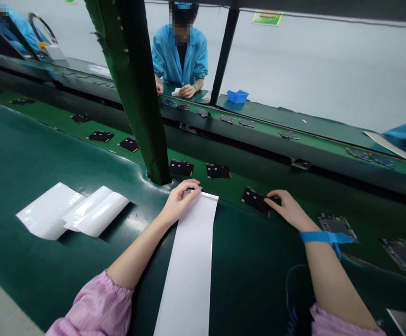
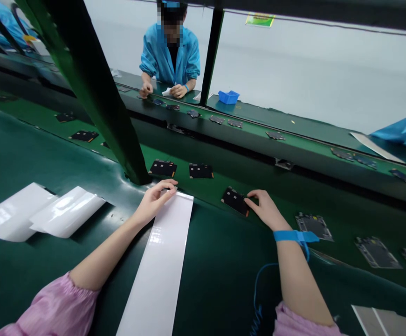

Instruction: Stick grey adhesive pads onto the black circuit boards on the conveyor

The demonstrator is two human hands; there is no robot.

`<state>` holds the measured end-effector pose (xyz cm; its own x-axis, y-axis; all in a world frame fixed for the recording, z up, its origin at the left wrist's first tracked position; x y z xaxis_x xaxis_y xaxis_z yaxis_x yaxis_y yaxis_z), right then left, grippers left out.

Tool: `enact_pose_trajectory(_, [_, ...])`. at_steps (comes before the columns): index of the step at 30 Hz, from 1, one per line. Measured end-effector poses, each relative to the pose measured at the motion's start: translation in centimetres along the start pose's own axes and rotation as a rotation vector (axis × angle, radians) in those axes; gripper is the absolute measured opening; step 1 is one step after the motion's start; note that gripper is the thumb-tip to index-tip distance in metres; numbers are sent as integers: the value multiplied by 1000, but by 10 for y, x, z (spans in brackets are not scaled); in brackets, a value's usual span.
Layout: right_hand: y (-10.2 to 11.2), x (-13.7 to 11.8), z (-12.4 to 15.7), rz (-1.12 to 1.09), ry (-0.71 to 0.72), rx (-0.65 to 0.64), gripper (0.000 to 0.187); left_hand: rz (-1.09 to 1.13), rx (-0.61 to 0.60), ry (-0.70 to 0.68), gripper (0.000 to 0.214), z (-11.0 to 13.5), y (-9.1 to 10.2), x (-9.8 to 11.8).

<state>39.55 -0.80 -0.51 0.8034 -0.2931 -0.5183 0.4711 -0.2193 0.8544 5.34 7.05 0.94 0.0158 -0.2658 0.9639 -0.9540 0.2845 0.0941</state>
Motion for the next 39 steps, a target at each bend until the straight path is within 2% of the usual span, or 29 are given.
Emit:
enact_pose_trajectory(4, [10,12,8,-18,-46,112,64,0,-1,3,19,-1,0,2])
enact_pose_trajectory(9, [17,11,25,63,-18,117,60,17,5,-5,20,-1,0,3])
enact_pose_trajectory(12, [20,8,29,30,-88,100,57,36,-3,-16,19,0,-1,2])
enact_pose_trajectory(14, [24,5,31,-81,-157,65,55,45,-4,-19,18,0,-1,0])
enact_pose_trajectory(16, [37,1,33,-217,-199,77,53,53,-4,-25,17,0,-1,-1])
enact_pose_trajectory(18, [60,-2,36,-275,-209,171,47,62,-4,-38,17,0,-1,-1])
enact_pose_trajectory(20, [83,-4,40,-195,-226,296,37,70,-7,-50,17,0,-1,-1])
enact_pose_trajectory(22, [93,-7,41,-77,-261,360,29,78,-8,-56,17,0,-2,-1])
enact_pose_trajectory(23, [90,-10,40,-37,-279,353,28,80,-9,-59,17,0,-2,-1])
enact_pose_trajectory(25, [71,-24,34,-31,-254,263,30,82,-9,-69,17,0,-2,0])
enact_pose_trajectory(29, [16,-86,24,-53,10,27,35,76,-12,-82,17,0,-2,0])
enact_pose_trajectory(31, [-2,-122,24,-56,138,15,30,74,-13,-85,16,0,-2,0])
enact_pose_trajectory(35, [-26,-184,27,-232,376,52,28,72,-24,-112,14,0,-3,2])
enact_pose_trajectory(39, [-45,-208,24,-358,457,27,29,80,-35,-123,14,0,-3,3])
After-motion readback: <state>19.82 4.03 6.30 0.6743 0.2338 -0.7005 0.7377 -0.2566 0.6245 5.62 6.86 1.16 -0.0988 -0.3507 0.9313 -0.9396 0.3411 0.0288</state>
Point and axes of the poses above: each hand's wrist, its own z-axis away from the middle knuckle, its own y-axis out of the back of the hand, x = y × z, the point moved 6 cm from there along -z, towards the middle knuckle, and after that the axes turned 5 degrees about x, right-handed, at the moved point
